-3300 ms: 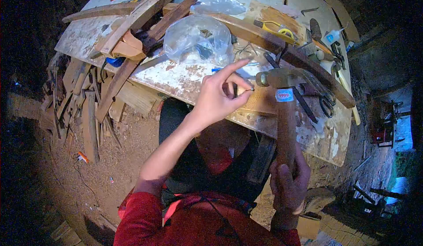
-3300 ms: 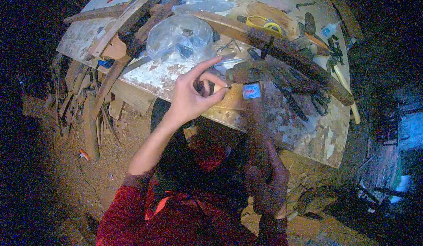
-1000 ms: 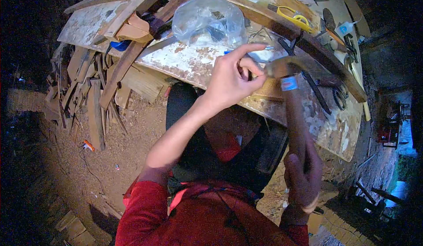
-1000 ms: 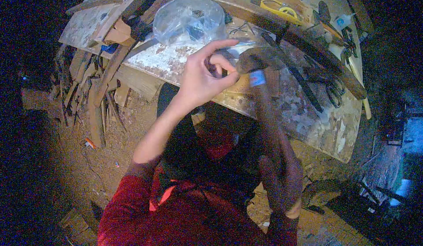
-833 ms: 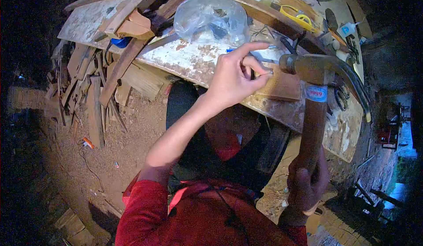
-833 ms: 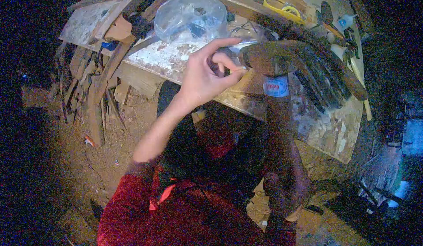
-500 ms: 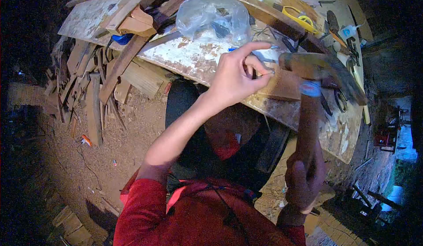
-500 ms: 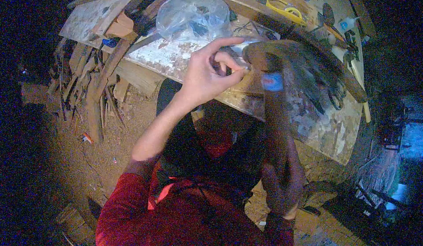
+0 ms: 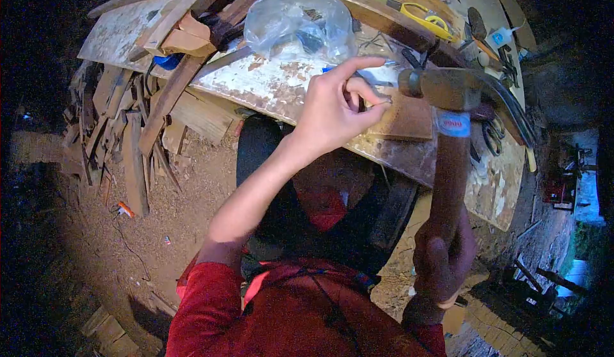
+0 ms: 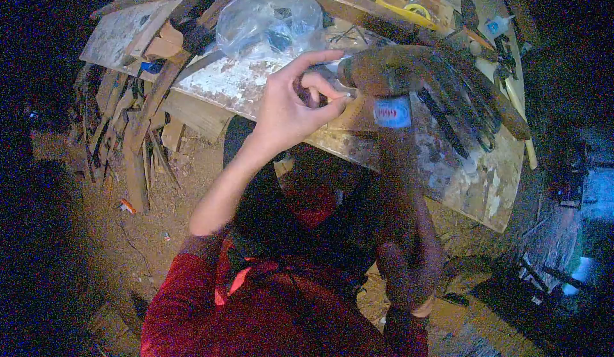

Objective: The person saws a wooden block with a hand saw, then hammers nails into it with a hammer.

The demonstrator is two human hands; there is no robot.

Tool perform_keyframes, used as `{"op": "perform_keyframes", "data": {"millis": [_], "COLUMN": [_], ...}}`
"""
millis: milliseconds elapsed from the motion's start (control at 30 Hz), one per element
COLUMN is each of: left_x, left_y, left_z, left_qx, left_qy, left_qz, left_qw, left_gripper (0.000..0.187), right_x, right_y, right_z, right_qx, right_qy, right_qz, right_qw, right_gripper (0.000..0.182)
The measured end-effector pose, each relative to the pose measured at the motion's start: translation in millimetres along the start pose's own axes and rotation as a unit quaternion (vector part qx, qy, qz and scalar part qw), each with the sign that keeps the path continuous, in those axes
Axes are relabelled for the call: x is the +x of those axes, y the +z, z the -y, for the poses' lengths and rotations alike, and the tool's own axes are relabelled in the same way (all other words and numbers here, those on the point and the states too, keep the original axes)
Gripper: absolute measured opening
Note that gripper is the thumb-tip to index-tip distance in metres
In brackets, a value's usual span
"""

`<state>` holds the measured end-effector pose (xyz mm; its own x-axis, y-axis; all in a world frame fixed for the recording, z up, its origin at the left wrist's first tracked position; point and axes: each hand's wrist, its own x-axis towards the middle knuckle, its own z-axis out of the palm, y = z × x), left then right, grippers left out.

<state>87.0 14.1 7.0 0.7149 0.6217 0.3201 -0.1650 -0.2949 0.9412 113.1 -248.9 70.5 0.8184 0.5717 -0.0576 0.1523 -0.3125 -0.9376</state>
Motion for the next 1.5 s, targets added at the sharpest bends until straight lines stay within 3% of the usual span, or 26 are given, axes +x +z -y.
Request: {"op": "perform_keyframes", "data": {"millis": [167, 333, 433, 567, 700, 800, 900, 1000, 1133, 1267, 1400, 1500], "left_x": [1, 0, 0, -1, 0, 0, 1, 1, 1, 2, 2, 2], "left_y": [-1, -2, -1, -1, -1, 0, -1, -2, -2, -1, -1, -1], "left_z": [-1, -1, 0, 0, 1, 3, 1, 1, -3, 0, -1, -2], "left_qx": [0.020, 0.019, 0.009, 0.014, 0.016, 0.002, 0.003, 0.003, 0.015, 0.017, 0.025, 0.018], "left_qy": [0.000, -0.001, 0.003, -0.004, 0.007, 0.010, 0.000, 0.000, -0.007, 0.003, 0.002, -0.006], "left_qz": [0.009, 0.004, 0.006, 0.008, 0.007, 0.003, 0.010, 0.013, 0.012, 0.009, 0.010, 0.012], "left_qw": [1.000, 1.000, 1.000, 1.000, 1.000, 1.000, 1.000, 1.000, 1.000, 1.000, 1.000, 1.000], "left_gripper": [0.055, 0.054, 0.053, 0.054, 0.055, 0.055, 0.056, 0.056, 0.055, 0.055, 0.055, 0.056], "right_x": [5, 1, 6, -4, 3, 1, 5, 4, -3, 6, -1, 13], "right_y": [3, 2, -1, -2, -1, -15, -16, -4, -7, -10, -12, -16], "right_z": [15, 3, 18, 12, 9, 3, -7, 4, -12, -7, -5, 10], "right_qx": [-0.034, 0.010, -0.035, 0.014, -0.030, -0.015, -0.010, -0.015, 0.037, -0.030, -0.006, -0.071], "right_qy": [0.059, 0.004, 0.079, 0.030, 0.051, 0.005, 0.021, 0.040, -0.010, 0.051, 0.015, 0.066], "right_qz": [0.031, -0.005, 0.026, 0.019, 0.023, 0.062, 0.082, 0.042, 0.006, 0.025, 0.042, 0.109], "right_qw": [0.997, 1.000, 0.996, 0.999, 0.998, 0.998, 0.996, 0.998, 0.999, 0.998, 0.999, 0.989], "right_gripper": [0.083, 0.083, 0.080, 0.076, 0.071, 0.064, 0.061, 0.067, 0.080, 0.086, 0.081, 0.066]}}
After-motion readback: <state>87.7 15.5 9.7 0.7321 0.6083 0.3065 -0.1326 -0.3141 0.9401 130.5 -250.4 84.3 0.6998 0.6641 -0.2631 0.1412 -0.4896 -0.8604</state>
